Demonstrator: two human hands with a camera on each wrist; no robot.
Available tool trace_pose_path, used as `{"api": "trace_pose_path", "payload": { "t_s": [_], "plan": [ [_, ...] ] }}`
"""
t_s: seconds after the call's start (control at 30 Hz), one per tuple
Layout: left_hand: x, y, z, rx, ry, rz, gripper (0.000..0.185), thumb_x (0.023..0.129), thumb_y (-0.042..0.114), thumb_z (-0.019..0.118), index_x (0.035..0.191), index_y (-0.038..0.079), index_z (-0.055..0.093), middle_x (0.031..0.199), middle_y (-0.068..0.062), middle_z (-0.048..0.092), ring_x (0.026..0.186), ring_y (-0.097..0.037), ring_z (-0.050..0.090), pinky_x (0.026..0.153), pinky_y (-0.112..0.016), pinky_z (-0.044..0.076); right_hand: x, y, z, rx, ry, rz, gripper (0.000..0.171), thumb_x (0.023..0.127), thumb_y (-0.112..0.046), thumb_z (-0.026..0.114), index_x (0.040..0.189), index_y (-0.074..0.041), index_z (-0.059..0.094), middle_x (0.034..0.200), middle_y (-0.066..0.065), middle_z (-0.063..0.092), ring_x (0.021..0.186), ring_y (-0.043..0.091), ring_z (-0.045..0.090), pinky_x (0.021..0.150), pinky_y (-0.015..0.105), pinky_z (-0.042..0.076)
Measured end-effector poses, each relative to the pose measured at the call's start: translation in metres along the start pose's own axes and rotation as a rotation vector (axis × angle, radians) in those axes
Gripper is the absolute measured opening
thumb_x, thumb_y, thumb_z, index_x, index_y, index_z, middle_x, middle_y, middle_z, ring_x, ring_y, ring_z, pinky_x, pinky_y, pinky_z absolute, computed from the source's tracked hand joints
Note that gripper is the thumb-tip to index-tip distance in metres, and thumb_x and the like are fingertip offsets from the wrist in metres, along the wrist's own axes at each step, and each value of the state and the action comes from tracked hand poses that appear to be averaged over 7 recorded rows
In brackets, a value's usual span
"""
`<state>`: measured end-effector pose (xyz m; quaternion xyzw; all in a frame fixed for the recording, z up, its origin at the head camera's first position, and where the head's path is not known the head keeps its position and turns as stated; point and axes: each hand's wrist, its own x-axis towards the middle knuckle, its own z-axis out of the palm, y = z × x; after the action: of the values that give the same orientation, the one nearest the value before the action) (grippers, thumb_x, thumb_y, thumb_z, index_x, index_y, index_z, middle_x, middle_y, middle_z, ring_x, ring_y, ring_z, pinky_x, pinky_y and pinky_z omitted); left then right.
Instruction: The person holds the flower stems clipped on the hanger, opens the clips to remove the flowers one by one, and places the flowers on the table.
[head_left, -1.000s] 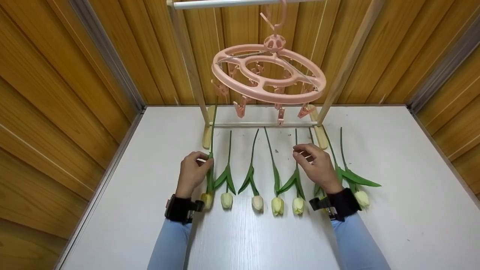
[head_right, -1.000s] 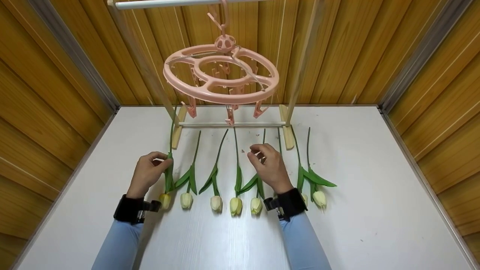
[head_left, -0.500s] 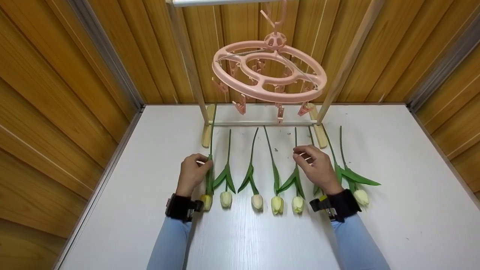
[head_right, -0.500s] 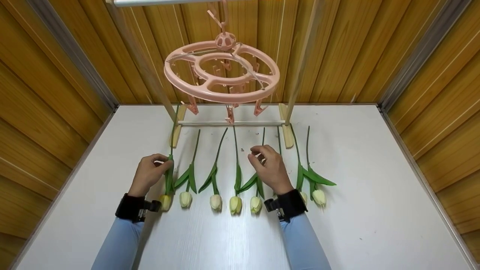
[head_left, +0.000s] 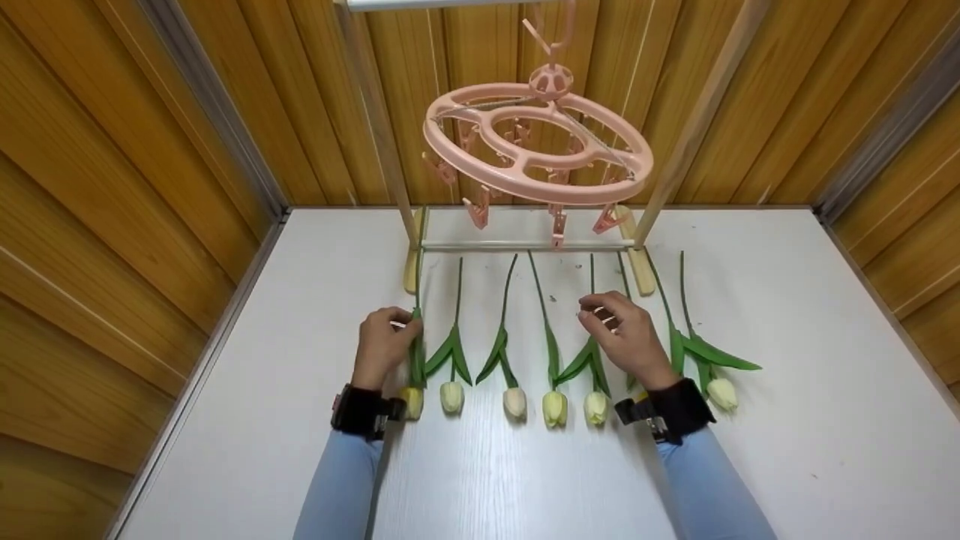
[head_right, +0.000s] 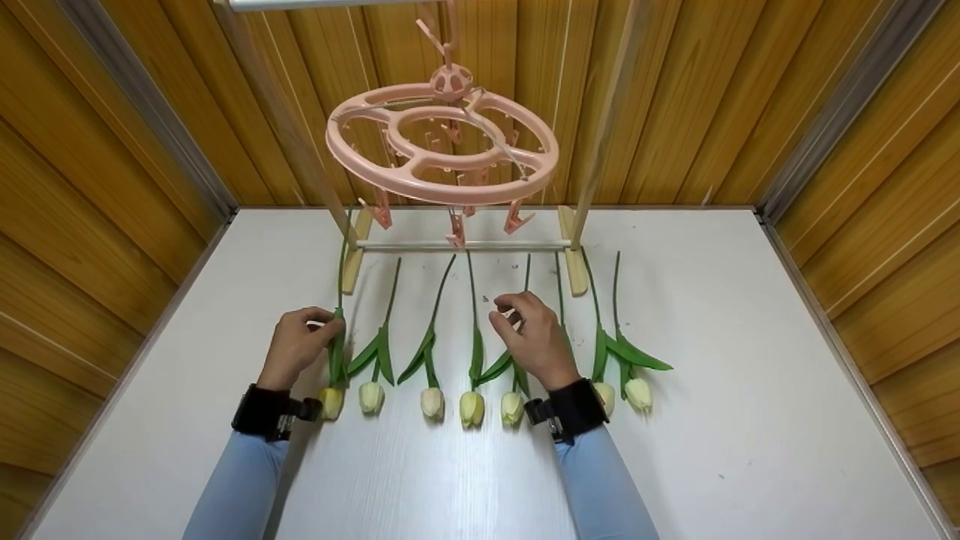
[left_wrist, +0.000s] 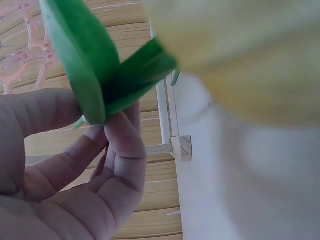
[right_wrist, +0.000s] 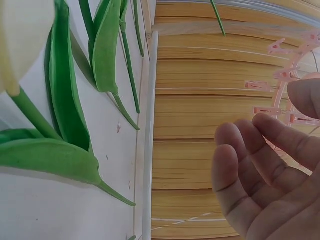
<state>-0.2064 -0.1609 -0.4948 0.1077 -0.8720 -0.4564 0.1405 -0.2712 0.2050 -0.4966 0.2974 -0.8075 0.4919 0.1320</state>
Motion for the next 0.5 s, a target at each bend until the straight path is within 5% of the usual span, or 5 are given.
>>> {"api": "trace_pose_path", "payload": {
  "t_s": [0.5],
  "plan": [
    [-0.0012, -0.0032, -0.007, 0.01, -0.069, -0.061, 0.018, 0.091, 0.011, 0.069, 0.102, -0.002, 0.077, 0.096, -0.016, 0.075, 0.078, -0.022, 0.069, 0.063, -0.027, 0.053, -0.0004, -0.0043, 0.0029, 0.018, -0.042, 0.017, 0.022, 0.1, -0.008, 0.066, 0.121, 0.0, 0.071, 0.109, 0.007, 0.07, 0.097, 0.021, 0.066, 0.079, 0.026, 0.051]
  ]
}}
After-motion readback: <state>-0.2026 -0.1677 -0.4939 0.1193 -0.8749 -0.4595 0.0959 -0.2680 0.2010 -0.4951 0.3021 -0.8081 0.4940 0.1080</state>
